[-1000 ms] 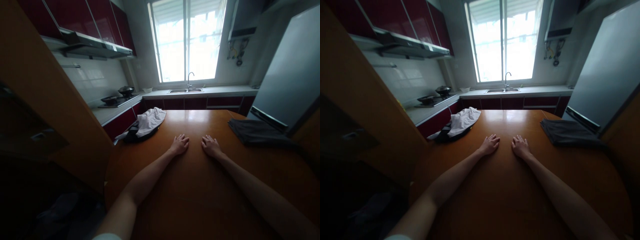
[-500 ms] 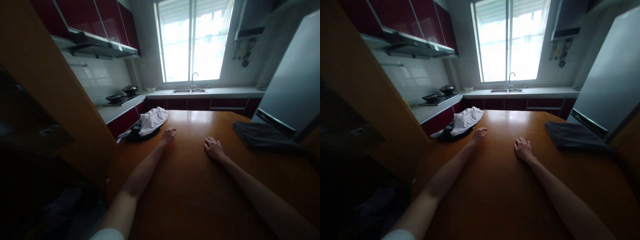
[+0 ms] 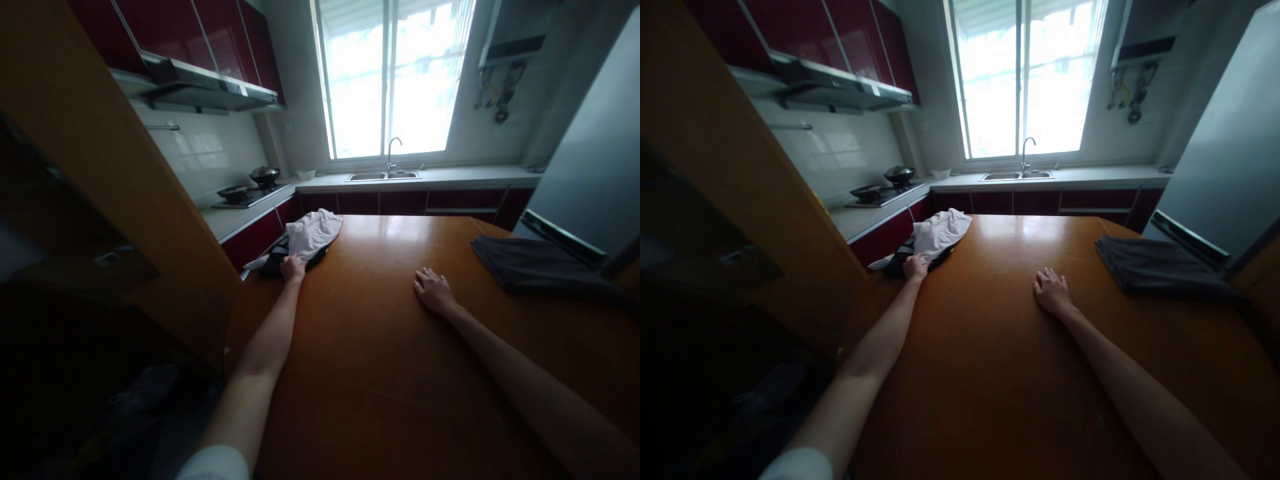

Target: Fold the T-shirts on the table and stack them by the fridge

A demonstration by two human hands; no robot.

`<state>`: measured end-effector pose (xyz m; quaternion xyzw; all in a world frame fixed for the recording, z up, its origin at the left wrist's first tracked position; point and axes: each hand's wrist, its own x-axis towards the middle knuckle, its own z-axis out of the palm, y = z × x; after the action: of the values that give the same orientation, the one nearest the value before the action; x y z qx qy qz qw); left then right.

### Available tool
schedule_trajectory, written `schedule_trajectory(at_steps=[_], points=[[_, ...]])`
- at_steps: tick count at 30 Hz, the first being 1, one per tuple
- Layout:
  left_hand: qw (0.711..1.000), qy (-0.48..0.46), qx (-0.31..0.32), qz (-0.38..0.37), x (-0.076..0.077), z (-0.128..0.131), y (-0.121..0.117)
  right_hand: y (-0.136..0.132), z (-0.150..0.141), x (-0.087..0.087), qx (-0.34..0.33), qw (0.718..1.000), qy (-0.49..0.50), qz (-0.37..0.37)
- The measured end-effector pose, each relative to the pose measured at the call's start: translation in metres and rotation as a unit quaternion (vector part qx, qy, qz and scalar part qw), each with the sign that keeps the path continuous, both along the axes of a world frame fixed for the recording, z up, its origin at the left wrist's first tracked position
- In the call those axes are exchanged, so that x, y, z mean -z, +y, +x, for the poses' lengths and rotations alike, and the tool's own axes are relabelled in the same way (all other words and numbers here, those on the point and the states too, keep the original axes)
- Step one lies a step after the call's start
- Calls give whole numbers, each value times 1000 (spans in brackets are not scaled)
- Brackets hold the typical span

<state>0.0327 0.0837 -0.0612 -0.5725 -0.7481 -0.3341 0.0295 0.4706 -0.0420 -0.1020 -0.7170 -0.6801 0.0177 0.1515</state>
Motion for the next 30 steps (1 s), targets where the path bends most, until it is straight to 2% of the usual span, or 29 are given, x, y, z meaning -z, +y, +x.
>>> schedule_trajectory(at_steps=[4, 8, 11, 15, 18, 22, 25, 27, 30], points=[[1000, 4, 7, 24, -2, 9, -3, 0, 1, -1, -2, 1000, 2, -3], [997, 1, 30, 68, -11, 16, -8, 0, 1, -1, 1, 1000, -1, -9], [990, 6, 88, 106, -20, 29, -9, 0, 1, -1, 2, 1000, -2, -6], [975, 11, 173, 137, -29, 58, -14, 0, 1, 0, -1, 1000, -4, 0], [946, 16, 294, 136, -27, 87, -25, 0, 0, 0, -2, 1000, -6, 1], [883, 56, 460, 74, -13, 127, -41, 0, 0, 0, -3, 1000, -7, 2], [839, 83, 537, 32, -5, 149, -50, 0, 0, 0, -2, 1000, -7, -1], [840, 81, 535, 37, -4, 152, -52, 0, 0, -1, 0, 1000, -6, -4], [884, 69, 456, 69, -5, 144, -49, -1, 0, -2, -1, 1000, -6, -8]])
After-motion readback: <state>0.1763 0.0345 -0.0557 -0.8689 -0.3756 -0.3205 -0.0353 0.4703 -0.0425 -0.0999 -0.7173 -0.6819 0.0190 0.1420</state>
